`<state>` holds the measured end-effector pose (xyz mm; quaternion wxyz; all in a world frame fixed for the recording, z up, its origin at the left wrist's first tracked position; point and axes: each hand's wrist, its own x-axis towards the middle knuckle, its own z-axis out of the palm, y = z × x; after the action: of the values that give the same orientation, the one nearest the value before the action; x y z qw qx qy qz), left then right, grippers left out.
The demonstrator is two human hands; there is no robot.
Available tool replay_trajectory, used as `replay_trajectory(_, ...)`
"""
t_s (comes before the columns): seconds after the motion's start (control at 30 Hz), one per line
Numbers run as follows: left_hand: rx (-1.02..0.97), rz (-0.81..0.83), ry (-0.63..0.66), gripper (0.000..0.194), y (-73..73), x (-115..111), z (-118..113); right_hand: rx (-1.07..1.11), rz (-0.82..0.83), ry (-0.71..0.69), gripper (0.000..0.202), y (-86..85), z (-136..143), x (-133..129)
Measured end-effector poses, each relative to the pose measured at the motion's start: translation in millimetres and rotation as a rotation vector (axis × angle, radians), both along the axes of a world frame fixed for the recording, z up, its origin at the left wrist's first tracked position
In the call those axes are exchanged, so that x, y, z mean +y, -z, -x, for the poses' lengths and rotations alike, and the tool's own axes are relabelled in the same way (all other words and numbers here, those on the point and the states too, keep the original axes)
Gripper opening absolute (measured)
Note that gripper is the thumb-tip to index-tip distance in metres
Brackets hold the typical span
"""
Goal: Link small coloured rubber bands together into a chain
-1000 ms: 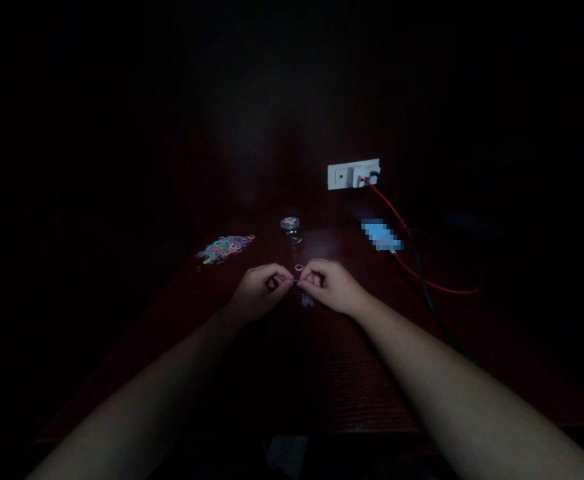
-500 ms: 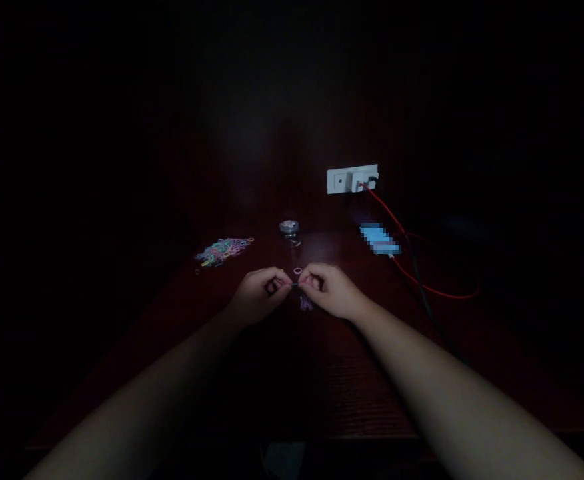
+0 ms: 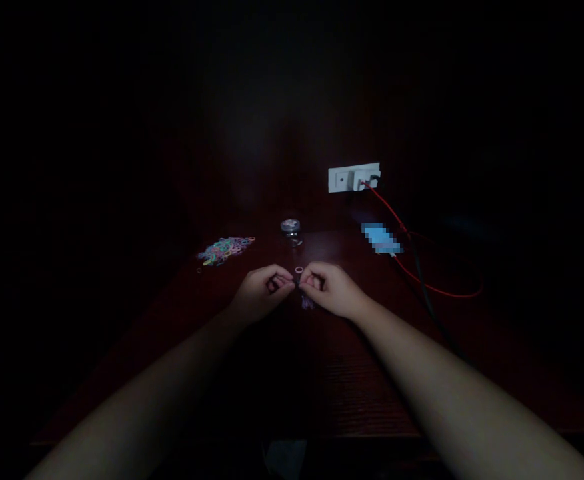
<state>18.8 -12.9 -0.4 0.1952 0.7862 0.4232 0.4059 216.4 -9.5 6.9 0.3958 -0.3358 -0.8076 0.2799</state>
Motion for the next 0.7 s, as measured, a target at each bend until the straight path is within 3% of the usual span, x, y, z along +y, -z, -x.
replay_trajectory(0.2, 0.051, -0.006, 0.062, 0.015, 3.3, 1.4, 0.6, -0.001, -0.020, -0.014, 0.011, 1.0, 0.5, -0.3)
replay_trajectory(0.7, -0.009, -0.063, 0.077, 0.011, 4.3, 0.1, 0.1, -0.050, -0.065, -0.027, 0.011, 4.6, 1.2, 1.1)
